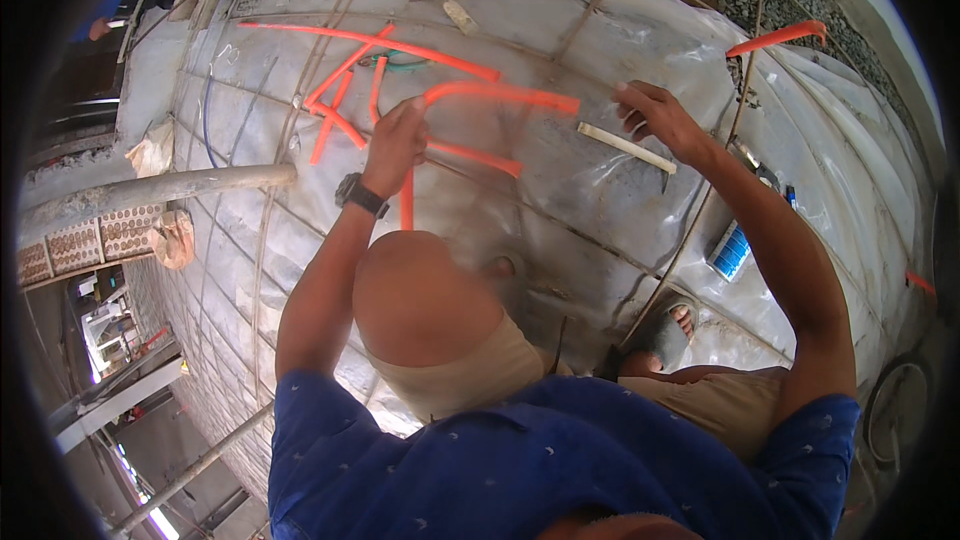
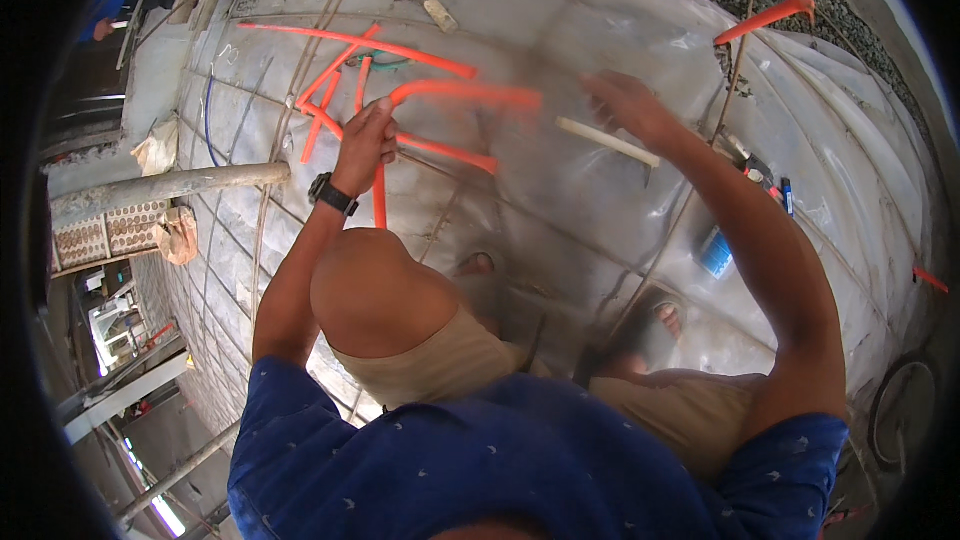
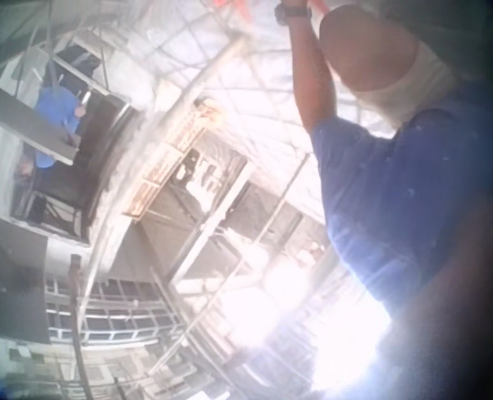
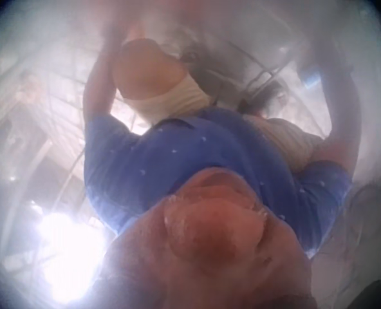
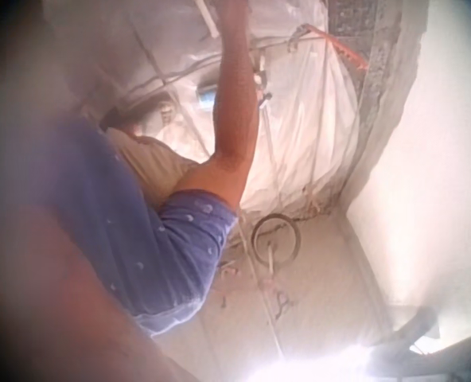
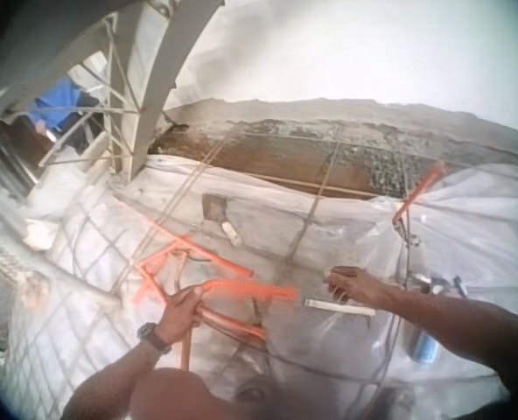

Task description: The person uses a blowtorch to heat a red plastic pipe, then bends it into a curved shape. They repeat this process with multiple pipe segments, placing the finished pieces on the floor.

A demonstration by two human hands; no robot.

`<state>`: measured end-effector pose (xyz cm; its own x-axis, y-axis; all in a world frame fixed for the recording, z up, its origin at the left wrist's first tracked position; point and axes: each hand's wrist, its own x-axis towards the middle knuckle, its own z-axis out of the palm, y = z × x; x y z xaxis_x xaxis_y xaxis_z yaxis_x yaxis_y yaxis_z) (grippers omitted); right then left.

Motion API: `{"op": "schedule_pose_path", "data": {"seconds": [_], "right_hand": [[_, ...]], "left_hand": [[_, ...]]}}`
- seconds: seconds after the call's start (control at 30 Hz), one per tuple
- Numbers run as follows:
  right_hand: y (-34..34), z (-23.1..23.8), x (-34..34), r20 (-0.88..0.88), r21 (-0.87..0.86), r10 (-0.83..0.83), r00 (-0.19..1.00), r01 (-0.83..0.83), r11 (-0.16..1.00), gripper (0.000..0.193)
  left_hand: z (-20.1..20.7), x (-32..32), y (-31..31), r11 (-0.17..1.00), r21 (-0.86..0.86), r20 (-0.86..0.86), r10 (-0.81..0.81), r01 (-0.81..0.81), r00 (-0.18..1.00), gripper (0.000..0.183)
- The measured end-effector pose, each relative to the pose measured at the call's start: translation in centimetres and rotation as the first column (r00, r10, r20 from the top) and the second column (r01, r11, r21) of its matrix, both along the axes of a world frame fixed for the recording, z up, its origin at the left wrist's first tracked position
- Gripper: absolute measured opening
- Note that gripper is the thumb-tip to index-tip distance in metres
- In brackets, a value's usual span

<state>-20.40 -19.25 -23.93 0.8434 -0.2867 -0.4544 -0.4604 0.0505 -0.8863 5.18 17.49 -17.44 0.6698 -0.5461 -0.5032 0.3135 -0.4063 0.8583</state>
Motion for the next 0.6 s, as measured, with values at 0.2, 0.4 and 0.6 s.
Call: {"op": "schedule_pose_path", "data": {"seconds": [0.2,0.4,0.6], "right_hand": [[4.1,0.4,0.7,0.114,-0.237,0.143,0.983,-0.113,0.965,0.044],[3.3,0.3,-1.2,-0.126,0.109,-0.121,0.985,0.135,0.985,0.042],[4.1,-0.3,-2.5,-0.073,0.185,-0.201,0.977,0.212,0.96,0.043]], "left_hand": [[-6.0,-0.5,-2.4,0.985,-0.154,-0.215,-0.112,0.08,0.97,0.036],[-9.4,-6.5,-2.5,0.943,-0.122,-0.27,-0.333,0.311,0.904,0.037],[-9.5,-9.0,-2.7,0.896,-0.029,-0.477,-0.402,0.444,0.781,0.044]]}}
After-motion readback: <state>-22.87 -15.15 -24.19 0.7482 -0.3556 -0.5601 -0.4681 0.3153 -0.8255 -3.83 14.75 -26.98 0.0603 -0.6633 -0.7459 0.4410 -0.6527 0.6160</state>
